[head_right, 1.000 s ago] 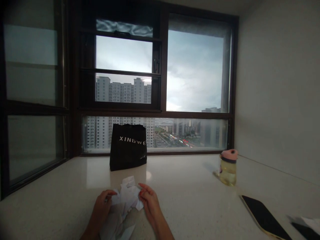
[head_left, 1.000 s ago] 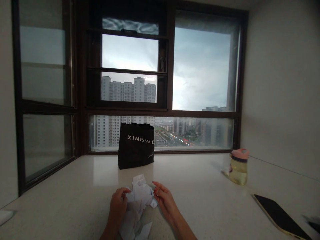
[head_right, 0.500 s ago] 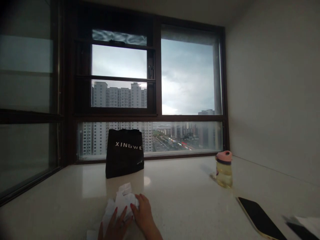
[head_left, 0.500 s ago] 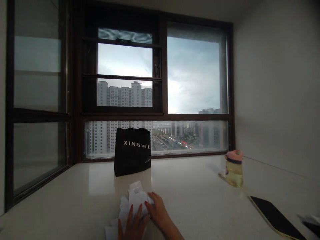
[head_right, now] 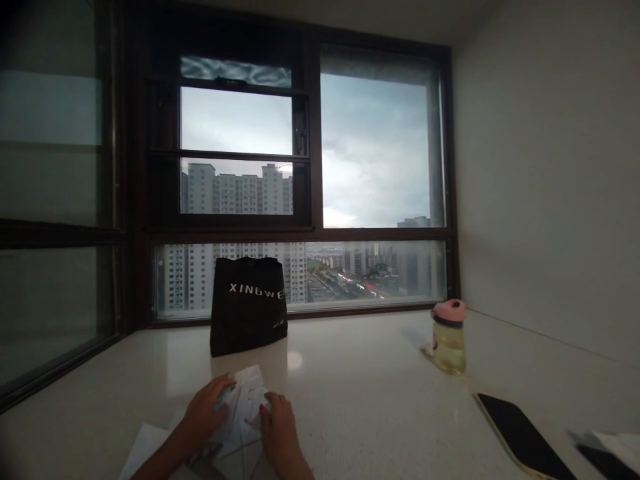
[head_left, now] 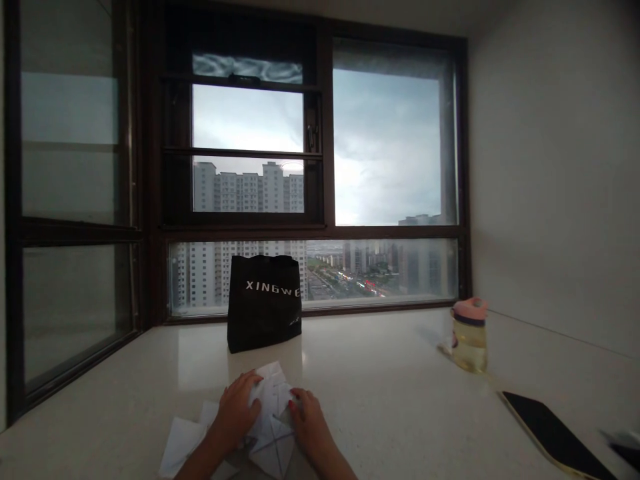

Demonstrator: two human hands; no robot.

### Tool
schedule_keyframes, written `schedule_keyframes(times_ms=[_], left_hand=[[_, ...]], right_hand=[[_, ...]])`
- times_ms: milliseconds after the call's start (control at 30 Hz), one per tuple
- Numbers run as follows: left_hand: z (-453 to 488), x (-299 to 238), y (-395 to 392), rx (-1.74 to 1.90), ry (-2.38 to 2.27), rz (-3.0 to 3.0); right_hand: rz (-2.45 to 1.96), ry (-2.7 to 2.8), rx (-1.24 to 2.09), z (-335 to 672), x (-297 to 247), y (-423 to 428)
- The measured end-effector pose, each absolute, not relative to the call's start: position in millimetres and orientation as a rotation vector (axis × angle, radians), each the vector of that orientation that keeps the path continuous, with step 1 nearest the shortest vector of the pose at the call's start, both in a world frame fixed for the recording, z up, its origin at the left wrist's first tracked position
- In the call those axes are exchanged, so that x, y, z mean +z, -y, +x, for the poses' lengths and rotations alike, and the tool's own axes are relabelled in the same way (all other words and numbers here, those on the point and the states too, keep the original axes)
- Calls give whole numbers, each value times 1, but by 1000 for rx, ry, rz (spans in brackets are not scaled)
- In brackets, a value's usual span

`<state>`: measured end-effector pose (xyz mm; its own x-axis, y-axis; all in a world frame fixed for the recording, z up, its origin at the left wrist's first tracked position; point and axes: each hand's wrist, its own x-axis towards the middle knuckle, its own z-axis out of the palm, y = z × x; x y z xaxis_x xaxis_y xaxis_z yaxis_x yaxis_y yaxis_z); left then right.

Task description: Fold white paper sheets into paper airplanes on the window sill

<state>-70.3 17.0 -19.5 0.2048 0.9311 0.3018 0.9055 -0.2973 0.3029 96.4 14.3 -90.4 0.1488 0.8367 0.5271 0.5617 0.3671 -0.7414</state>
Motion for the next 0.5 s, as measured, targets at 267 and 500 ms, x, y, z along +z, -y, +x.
schedule_keyframes(times_ms=[267,500], left_hand=[[-12,-56,-30,577,-1734,2685],[-32,-66,-36,427,-1823,2603]], right_hand=[[-1325,1433,353,106,-112,-29],[-1422,1602,330,102,-111,-24]])
